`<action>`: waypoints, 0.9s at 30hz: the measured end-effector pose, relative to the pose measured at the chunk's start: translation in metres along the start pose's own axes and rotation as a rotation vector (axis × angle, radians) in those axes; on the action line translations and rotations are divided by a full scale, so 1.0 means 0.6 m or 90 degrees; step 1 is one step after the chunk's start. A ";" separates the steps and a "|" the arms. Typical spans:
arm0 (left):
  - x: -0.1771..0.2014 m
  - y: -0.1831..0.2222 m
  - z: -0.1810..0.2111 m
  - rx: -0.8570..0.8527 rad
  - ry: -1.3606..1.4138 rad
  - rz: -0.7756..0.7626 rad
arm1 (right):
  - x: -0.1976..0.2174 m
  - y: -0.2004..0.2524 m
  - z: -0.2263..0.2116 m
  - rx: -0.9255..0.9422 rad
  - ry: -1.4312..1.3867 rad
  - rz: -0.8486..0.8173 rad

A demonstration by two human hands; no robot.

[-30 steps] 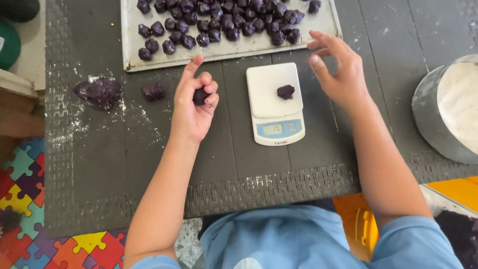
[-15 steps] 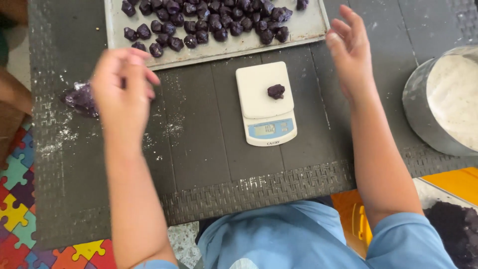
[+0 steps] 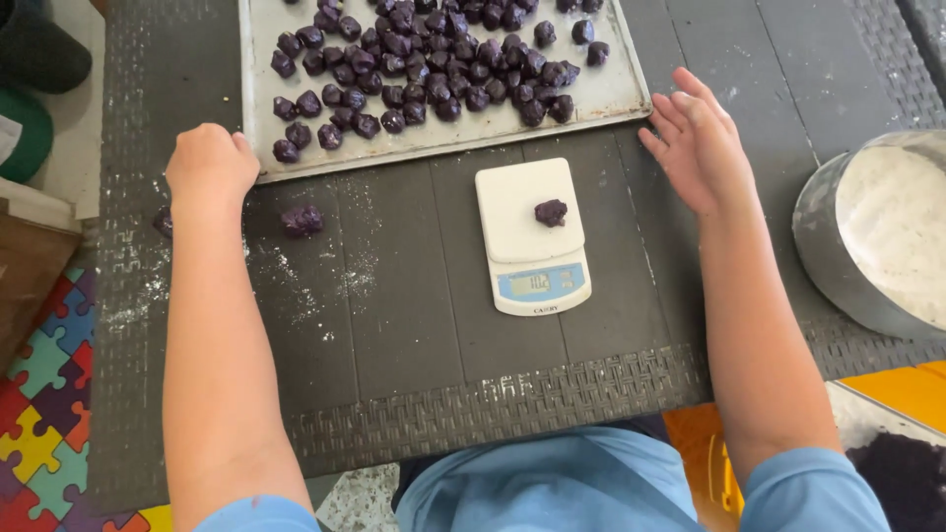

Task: Weighing small portions of purple dough on a digital scale and rolling them into uniform balls for baking.

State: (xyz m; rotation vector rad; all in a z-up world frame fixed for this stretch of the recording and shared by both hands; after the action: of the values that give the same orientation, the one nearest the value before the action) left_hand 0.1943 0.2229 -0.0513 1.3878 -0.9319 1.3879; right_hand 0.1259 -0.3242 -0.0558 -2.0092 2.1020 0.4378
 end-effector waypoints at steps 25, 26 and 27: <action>0.113 0.275 0.243 -0.328 0.423 0.159 | -0.170 0.113 -0.069 0.483 0.707 -0.287; 0.118 0.308 0.254 -0.362 0.471 0.150 | -0.186 0.122 -0.061 0.413 0.716 -0.302; 0.123 0.341 0.264 -0.396 0.519 0.139 | -0.203 0.132 -0.054 0.342 0.723 -0.316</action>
State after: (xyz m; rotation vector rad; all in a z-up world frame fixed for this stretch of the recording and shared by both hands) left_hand 0.0492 0.0214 0.0532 0.2071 -0.8469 1.4609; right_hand 0.0559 -0.2186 0.0222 -2.4955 1.6318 -1.4755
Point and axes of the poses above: each hand's wrist, its own y-axis away from the middle knuckle, its own x-axis out of the back of the hand, z = x × y, the point moved 3 cm from there along -y, towards the middle knuckle, and after that the axes turned 2 degrees about -y, right-handed, at the moved point
